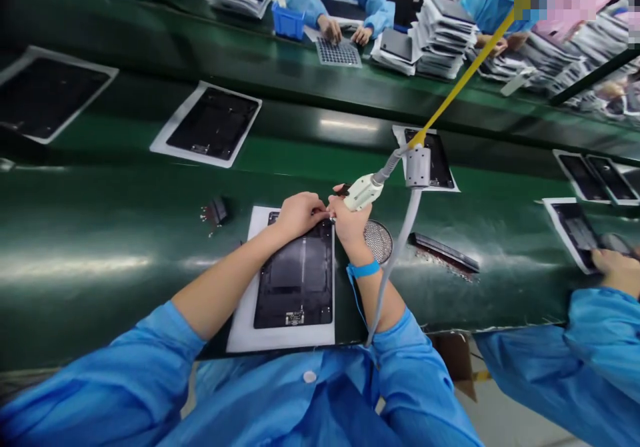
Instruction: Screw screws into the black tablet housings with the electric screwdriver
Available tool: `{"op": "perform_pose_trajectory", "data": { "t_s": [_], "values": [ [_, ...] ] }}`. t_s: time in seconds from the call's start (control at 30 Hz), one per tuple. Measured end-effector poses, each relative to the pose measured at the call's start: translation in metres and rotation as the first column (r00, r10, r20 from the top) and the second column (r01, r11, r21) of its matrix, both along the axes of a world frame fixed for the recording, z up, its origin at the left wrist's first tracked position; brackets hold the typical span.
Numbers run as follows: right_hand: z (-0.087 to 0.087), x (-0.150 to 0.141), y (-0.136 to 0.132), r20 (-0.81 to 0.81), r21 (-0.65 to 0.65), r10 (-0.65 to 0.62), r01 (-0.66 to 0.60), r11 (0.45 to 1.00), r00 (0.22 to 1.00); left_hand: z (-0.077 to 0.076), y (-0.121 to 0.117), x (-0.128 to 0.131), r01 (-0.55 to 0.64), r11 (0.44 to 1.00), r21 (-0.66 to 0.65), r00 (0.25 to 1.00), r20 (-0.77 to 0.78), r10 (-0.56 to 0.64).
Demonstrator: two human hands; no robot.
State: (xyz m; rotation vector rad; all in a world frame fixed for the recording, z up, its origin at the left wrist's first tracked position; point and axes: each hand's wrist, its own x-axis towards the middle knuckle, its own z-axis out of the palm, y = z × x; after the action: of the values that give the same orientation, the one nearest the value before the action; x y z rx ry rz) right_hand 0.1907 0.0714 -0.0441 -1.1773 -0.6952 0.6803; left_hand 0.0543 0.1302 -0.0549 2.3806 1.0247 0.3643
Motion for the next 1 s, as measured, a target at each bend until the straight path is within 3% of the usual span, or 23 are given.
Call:
{"op": "perform_pose_trajectory", "data": {
  "t_s": [0.47, 0.63, 0.77, 0.9, 1.0],
  "values": [
    [-0.004, 0.003, 0.003, -0.003, 0.052, 0.001, -0.001, 0.999, 1.000, -0.003, 0.002, 0.001, -0.015, 1.000, -0.018, 1.000, -0.003, 0.015],
    [-0.006, 0.001, 0.008, -0.052, -0.071, 0.095, -0.098, 0.993, 0.994, 0.003, 0.004, 0.001, 0.015, 1.000, -0.011, 0.998, -0.062, -0.016],
    [0.008, -0.013, 0.007, -0.013, -0.119, 0.132, -0.132, 0.984, 0.991, 0.003, 0.009, -0.004, -0.025, 1.000, 0.007, 0.985, -0.171, 0.026],
    [0.022, -0.019, 0.019, 0.058, -0.116, 0.114, -0.107, 0.987, 0.992, -0.014, 0.029, -0.018, 0.086, 0.988, 0.125, 0.996, -0.033, -0.082],
    [0.028, -0.007, 0.017, 0.052, -0.095, 0.107, -0.102, 0.990, 0.993, -0.017, 0.025, -0.055, 0.151, 0.948, 0.281, 0.982, 0.067, -0.176]
  ]
}}
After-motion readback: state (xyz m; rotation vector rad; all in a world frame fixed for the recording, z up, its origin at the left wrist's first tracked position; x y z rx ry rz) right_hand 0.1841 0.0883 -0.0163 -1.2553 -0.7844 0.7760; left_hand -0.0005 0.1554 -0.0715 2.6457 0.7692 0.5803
